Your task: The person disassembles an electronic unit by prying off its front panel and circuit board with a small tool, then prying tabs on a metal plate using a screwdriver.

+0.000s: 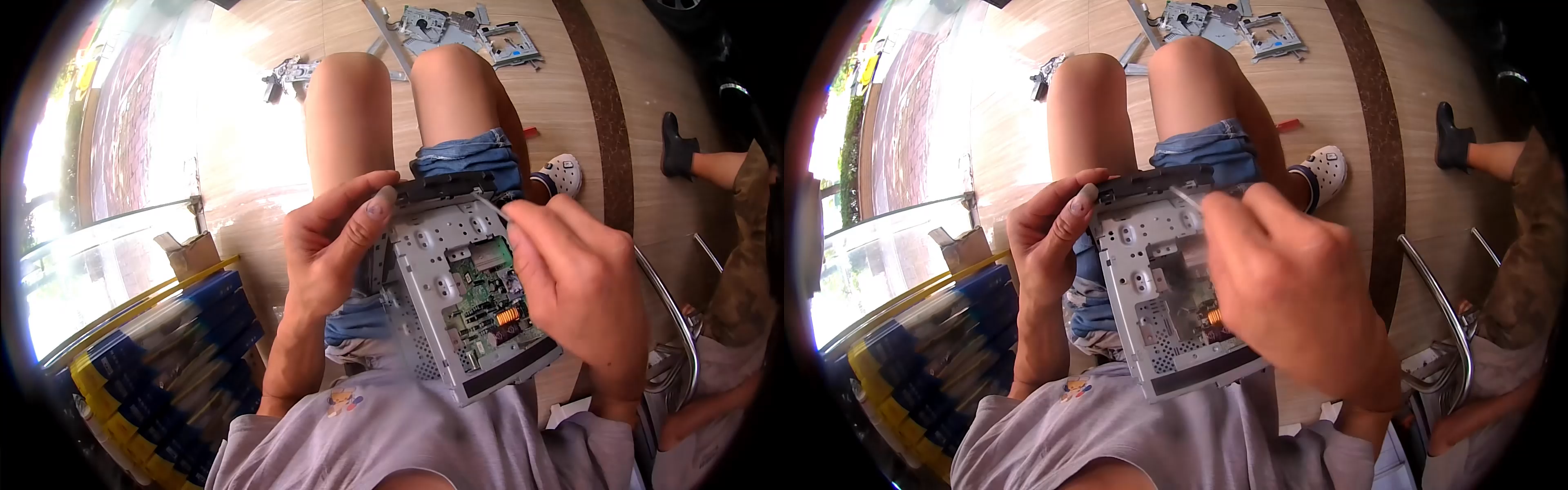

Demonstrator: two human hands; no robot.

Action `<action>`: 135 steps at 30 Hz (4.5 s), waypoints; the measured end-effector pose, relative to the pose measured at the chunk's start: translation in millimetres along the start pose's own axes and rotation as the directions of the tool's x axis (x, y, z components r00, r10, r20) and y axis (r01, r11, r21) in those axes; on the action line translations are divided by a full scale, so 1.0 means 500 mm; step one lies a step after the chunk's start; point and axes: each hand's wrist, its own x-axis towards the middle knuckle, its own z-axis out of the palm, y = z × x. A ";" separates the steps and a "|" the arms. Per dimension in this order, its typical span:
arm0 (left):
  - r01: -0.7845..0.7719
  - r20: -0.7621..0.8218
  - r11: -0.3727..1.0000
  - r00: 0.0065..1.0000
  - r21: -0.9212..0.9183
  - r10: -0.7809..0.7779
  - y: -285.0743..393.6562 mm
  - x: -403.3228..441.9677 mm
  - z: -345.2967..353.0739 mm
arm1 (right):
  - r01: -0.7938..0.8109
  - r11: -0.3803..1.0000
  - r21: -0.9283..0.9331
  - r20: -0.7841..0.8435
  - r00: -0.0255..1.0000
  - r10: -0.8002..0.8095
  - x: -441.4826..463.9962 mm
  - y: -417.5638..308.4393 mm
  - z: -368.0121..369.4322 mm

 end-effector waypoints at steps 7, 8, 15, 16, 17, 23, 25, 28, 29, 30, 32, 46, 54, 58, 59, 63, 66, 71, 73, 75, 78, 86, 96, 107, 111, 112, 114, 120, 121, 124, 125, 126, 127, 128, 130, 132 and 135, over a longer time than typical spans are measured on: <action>0.014 -0.064 1.000 0.998 0.027 -0.012 0.009 -0.009 0.002 | 0.056 0.987 0.152 -0.187 0.982 -0.026 -0.002 0.052 0.060; 0.008 -0.069 1.000 0.998 0.024 -0.006 0.009 -0.008 0.001 | 0.054 0.985 0.162 -0.209 0.978 -0.019 0.000 0.055 0.064; 0.016 -0.127 1.000 0.992 0.016 -0.014 0.000 -0.011 0.009 | 0.056 0.989 0.134 -0.098 0.994 -0.043 0.016 0.049 0.068; 0.016 -0.146 1.000 0.989 0.006 -0.014 -0.002 -0.011 0.015 | 0.064 0.990 0.125 -0.090 0.995 -0.053 0.020 0.050 0.069; 0.015 -0.165 1.000 0.986 -0.004 -0.015 -0.004 -0.010 0.021 | 0.071 0.991 0.116 -0.082 0.995 -0.061 0.023 0.051 0.069; 0.029 -0.073 0.994 0.997 -0.110 -0.037 -0.029 -0.009 0.013 | 0.018 0.994 0.112 -0.016 1.000 -0.016 0.033 0.047 0.062; 0.025 -0.075 0.983 0.996 -0.181 -0.039 -0.025 -0.002 0.026 | 0.002 0.995 0.099 -0.005 1.000 -0.001 0.034 0.041 0.060; 0.028 -0.068 0.996 0.997 -0.086 -0.034 -0.037 -0.003 0.019 | 0.017 0.998 0.067 -0.004 1.000 -0.017 0.041 0.035 0.063; 0.049 -0.054 0.996 0.997 -0.073 -0.053 -0.036 -0.003 0.014 | 0.031 0.998 0.055 -0.006 1.000 -0.030 0.046 0.031 0.065; 0.069 -0.040 0.996 0.997 -0.059 -0.071 -0.036 -0.004 0.009 | 0.038 0.997 0.062 -0.007 0.999 -0.038 0.049 0.032 0.071; 0.144 -0.002 0.978 0.989 -0.148 -0.146 -0.009 0.000 0.015 | 0.055 0.996 0.076 -0.008 0.998 -0.055 0.054 0.036 0.084; 0.276 0.013 0.951 0.961 -0.143 -0.277 0.008 -0.012 0.004 | 0.281 0.922 -0.268 0.424 0.893 -0.149 0.141 -0.026 0.032; 0.226 0.062 0.966 0.974 -0.124 -0.219 0.010 -0.019 -0.008 | 0.448 0.878 -0.167 0.684 0.695 -0.224 0.235 -0.015 -0.005; 0.193 0.078 0.976 0.979 -0.104 -0.186 0.007 -0.020 -0.005 | 0.500 0.852 -0.158 0.816 0.552 -0.172 0.285 -0.028 -0.019; 0.233 0.101 0.967 0.970 -0.103 -0.222 0.011 -0.019 -0.006 | 0.512 0.841 -0.171 0.833 0.531 -0.154 0.293 -0.028 -0.019; 0.193 0.098 0.976 0.978 -0.101 -0.183 0.009 -0.023 -0.001 | 0.539 0.838 -0.089 0.868 0.455 -0.201 0.324 -0.016 -0.018; 0.206 0.087 0.975 0.976 -0.078 -0.199 0.009 -0.023 -0.004 | 0.481 0.865 -0.141 0.908 0.412 -0.081 0.353 -0.044 -0.009; 0.206 0.060 0.975 0.978 -0.085 -0.201 0.002 -0.024 0.002 | 0.543 0.816 -0.197 0.838 0.525 -0.147 0.328 -0.059 -0.002; 0.145 0.020 0.988 0.989 -0.063 -0.144 -0.003 -0.023 0.007 | 0.518 0.844 -0.139 0.884 0.449 -0.130 0.356 -0.043 0.003; 0.121 -0.002 0.992 0.993 -0.044 -0.121 -0.005 -0.022 0.009 | 0.497 0.865 -0.071 0.922 0.364 -0.134 0.380 -0.028 0.008; 0.155 -0.024 0.987 0.987 -0.051 -0.157 -0.003 -0.020 0.006 | 0.514 0.857 -0.035 0.910 0.372 -0.186 0.381 -0.019 0.014; 0.224 -0.033 0.961 0.972 -0.164 -0.233 0.004 -0.007 -0.012 | 0.513 0.846 -0.148 0.741 0.623 -0.249 0.276 -0.013 0.012; 0.194 -0.023 0.956 0.979 -0.220 -0.204 -0.006 -0.010 -0.024 | 0.279 0.938 -0.206 0.281 0.935 -0.216 0.110 -0.016 -0.017; 0.161 -0.040 0.965 0.984 -0.207 -0.172 -0.018 -0.012 -0.020 | -0.074 0.864 0.497 -0.005 0.996 0.088 0.061 0.105 0.130; 0.160 -0.050 0.974 0.984 -0.160 -0.170 -0.014 -0.011 -0.013 | -0.258 0.524 0.812 0.055 0.927 0.371 0.027 0.094 0.208; 0.153 -0.044 0.974 0.986 -0.168 -0.162 -0.017 -0.012 -0.014 | -0.276 0.463 0.842 0.071 0.909 0.411 0.022 0.083 0.207; 0.141 -0.027 0.972 0.989 -0.186 -0.149 -0.024 -0.017 -0.018 | -0.316 0.355 0.880 0.134 0.882 0.452 0.001 0.089 0.192; 0.165 0.138 0.971 0.980 -0.171 -0.142 -0.059 -0.044 -0.051 | -0.094 0.247 0.964 0.003 0.938 0.347 -0.065 0.077 0.132; 0.196 0.153 0.965 0.973 -0.172 -0.170 -0.062 -0.052 -0.055 | -0.128 0.348 0.929 -0.014 0.926 0.377 -0.070 0.053 0.115; 0.236 0.170 0.962 0.962 -0.138 -0.211 -0.077 -0.075 -0.064 | -0.030 0.606 0.795 -0.134 0.965 0.224 -0.098 0.061 0.115; 0.233 0.151 0.972 0.962 -0.036 -0.226 -0.073 -0.082 -0.067 | -0.026 0.764 0.644 -0.087 0.990 0.107 -0.105 0.075 0.099; 0.237 0.134 0.971 0.962 0.035 -0.239 -0.081 -0.088 -0.069 | 0.028 0.883 0.469 -0.038 0.999 -0.012 -0.107 0.085 0.081; 0.240 0.118 0.965 0.961 0.106 -0.251 -0.090 -0.093 -0.072 | -0.011 0.867 0.498 -0.059 0.997 0.047 -0.111 0.079 0.088; 0.208 0.123 0.969 0.967 0.134 -0.224 -0.088 -0.092 -0.075 | -0.049 0.850 0.525 -0.081 0.991 0.107 -0.117 0.073 0.101; 0.140 0.135 0.972 0.977 0.187 -0.166 -0.082 -0.086 -0.080 | -0.145 0.817 0.557 -0.091 0.968 0.234 -0.128 0.064 0.104; 0.101 0.096 0.978 0.988 0.181 -0.120 -0.087 -0.085 -0.077 | -0.122 0.843 0.523 -0.153 0.960 0.233 -0.127 0.052 0.108; 0.060 0.090 0.981 0.993 0.183 -0.077 -0.085 -0.074 -0.075 | -0.113 0.839 0.532 -0.190 0.950 0.249 -0.144 0.050 0.109</action>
